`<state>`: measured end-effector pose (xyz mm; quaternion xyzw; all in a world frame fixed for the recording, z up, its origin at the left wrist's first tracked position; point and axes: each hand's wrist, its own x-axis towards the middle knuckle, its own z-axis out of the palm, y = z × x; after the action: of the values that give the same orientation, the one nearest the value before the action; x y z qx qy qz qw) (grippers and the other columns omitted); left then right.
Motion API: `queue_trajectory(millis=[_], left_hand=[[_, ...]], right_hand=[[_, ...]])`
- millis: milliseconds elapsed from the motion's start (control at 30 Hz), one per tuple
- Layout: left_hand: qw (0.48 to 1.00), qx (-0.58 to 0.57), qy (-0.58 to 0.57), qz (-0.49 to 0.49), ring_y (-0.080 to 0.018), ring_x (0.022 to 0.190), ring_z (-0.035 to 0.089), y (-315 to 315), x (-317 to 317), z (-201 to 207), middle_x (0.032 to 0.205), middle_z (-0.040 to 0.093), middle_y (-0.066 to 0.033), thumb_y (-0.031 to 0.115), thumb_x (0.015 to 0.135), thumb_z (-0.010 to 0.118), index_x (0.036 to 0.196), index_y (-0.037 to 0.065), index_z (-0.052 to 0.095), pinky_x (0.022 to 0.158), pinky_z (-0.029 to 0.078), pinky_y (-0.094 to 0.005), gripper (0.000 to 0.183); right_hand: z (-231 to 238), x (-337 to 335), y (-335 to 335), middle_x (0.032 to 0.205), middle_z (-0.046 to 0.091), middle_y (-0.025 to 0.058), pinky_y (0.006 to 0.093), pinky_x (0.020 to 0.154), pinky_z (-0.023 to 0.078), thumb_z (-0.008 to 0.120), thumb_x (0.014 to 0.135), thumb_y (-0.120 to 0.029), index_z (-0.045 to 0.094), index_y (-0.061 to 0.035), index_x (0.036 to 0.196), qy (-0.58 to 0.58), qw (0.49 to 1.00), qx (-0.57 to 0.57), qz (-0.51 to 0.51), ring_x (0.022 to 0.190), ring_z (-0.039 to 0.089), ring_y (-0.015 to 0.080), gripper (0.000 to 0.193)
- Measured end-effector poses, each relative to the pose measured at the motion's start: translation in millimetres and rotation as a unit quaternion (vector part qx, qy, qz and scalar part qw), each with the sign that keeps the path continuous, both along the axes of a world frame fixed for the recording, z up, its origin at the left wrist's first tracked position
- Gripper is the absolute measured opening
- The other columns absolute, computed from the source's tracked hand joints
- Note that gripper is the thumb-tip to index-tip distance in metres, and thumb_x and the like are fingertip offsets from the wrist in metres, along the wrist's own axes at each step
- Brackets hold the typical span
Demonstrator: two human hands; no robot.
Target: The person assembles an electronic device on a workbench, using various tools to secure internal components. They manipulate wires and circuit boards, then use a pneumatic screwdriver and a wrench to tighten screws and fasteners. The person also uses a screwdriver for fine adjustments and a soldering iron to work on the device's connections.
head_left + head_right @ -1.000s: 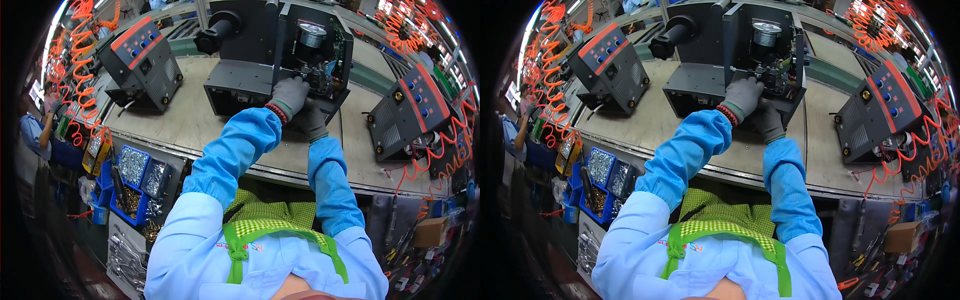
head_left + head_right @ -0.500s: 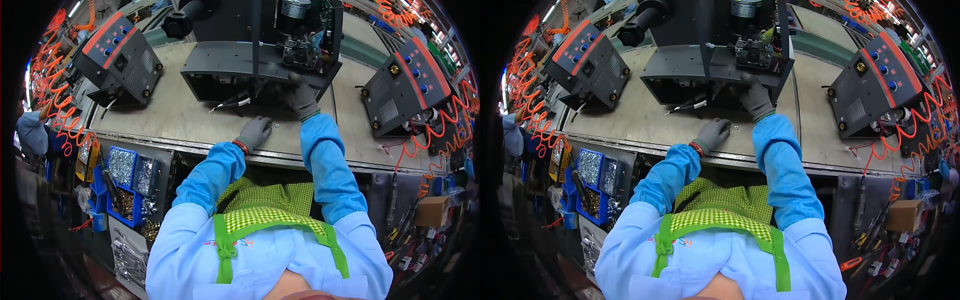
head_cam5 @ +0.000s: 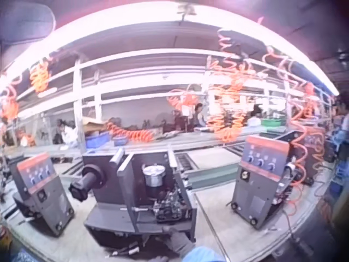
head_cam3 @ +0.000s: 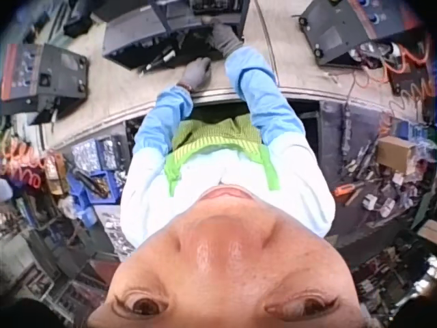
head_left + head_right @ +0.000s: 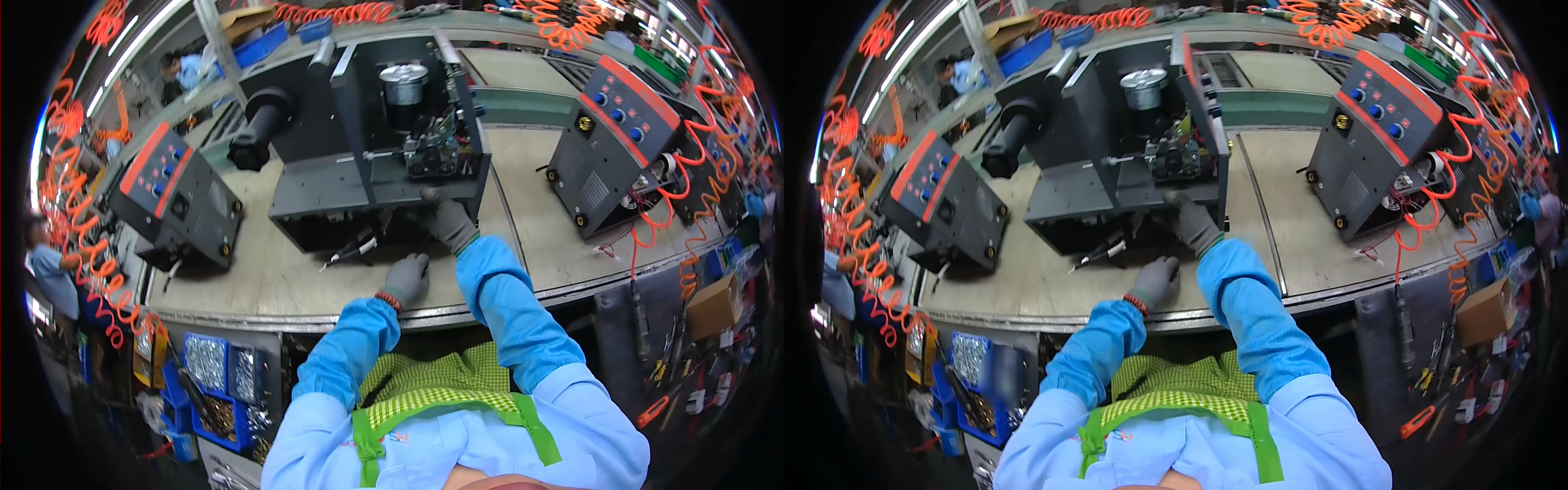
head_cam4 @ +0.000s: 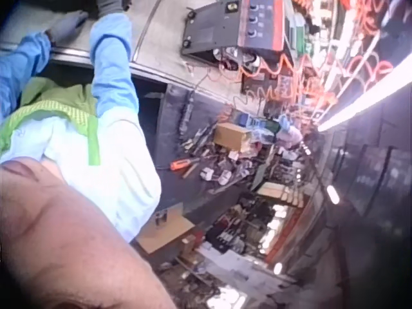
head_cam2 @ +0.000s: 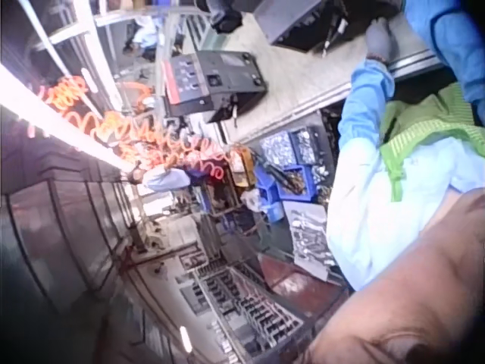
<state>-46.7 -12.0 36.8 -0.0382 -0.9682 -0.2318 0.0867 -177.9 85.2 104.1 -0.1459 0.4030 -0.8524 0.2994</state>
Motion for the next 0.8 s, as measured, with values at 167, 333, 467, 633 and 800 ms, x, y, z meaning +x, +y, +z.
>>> queue_trajectory(millis=[167, 333, 467, 633, 800], left_hand=[[0.970, 0.232, 0.069, 0.033, -0.0252, 0.071, 0.065, -4.4, 8.8, 28.2, 0.081, 0.064, -0.0147, 0.014, 0.081, 0.066, 0.097, 0.001, 0.056, 0.065, 0.051, -0.0363, 0.022], [0.849, 0.515, 0.118, 0.008, -0.0102, 0.073, 0.063, -5.7, 18.4, 115.2, 0.082, 0.066, -0.0062, 0.009, 0.091, 0.059, 0.114, -0.001, 0.057, 0.064, 0.051, -0.0229, 0.025], [0.888, 0.420, 0.187, 0.030, -0.0118, 0.071, 0.065, -13.4, -10.0, 159.8, 0.084, 0.068, -0.0084, 0.009, 0.091, 0.059, 0.109, -0.001, 0.063, 0.063, 0.051, -0.0243, 0.021], [0.934, 0.097, 0.341, 0.042, -0.0274, 0.076, 0.067, -15.5, -43.3, 169.0, 0.091, 0.067, -0.0134, 0.013, 0.088, 0.060, 0.106, 0.007, 0.066, 0.065, 0.054, -0.0354, 0.020], [0.942, -0.112, 0.296, 0.113, -0.0307, 0.081, 0.064, -2.9, -66.1, 163.9, 0.090, 0.060, -0.0100, 0.021, 0.085, 0.058, 0.095, 0.012, 0.062, 0.064, 0.053, -0.0441, 0.014]], right_hand=[[1.7, 0.6, 5.2, 0.110, 0.060, 0.0097, 0.0372, 0.085, 0.055, 0.056, 0.092, -0.020, 0.058, -0.0051, 0.112, 0.102, 0.995, 0.012, -0.015, 0.104, 0.058, 0.0204, 0.025], [7.0, 12.1, 1.7, 0.109, 0.061, 0.0080, 0.0356, 0.085, 0.055, 0.054, 0.094, -0.018, 0.059, -0.0057, 0.111, 0.052, 0.999, -0.006, -0.010, 0.102, 0.059, 0.0184, 0.021], [1.1, 4.2, 4.6, 0.110, 0.061, 0.0090, 0.0368, 0.089, 0.053, 0.048, 0.097, -0.021, 0.058, -0.0058, 0.114, 0.148, 0.989, -0.009, 0.000, 0.103, 0.059, 0.0189, 0.025], [6.1, 12.4, 3.5, 0.115, 0.061, 0.0090, 0.0356, 0.092, 0.051, 0.058, 0.092, -0.014, 0.060, -0.0068, 0.116, 0.382, 0.908, 0.129, -0.114, 0.106, 0.059, 0.0202, 0.025], [6.9, 9.5, 14.2, 0.114, 0.064, 0.0099, 0.0329, 0.093, 0.049, 0.068, 0.083, -0.005, 0.059, -0.0056, 0.116, 0.502, 0.821, 0.214, -0.166, 0.107, 0.061, 0.0214, 0.034]])
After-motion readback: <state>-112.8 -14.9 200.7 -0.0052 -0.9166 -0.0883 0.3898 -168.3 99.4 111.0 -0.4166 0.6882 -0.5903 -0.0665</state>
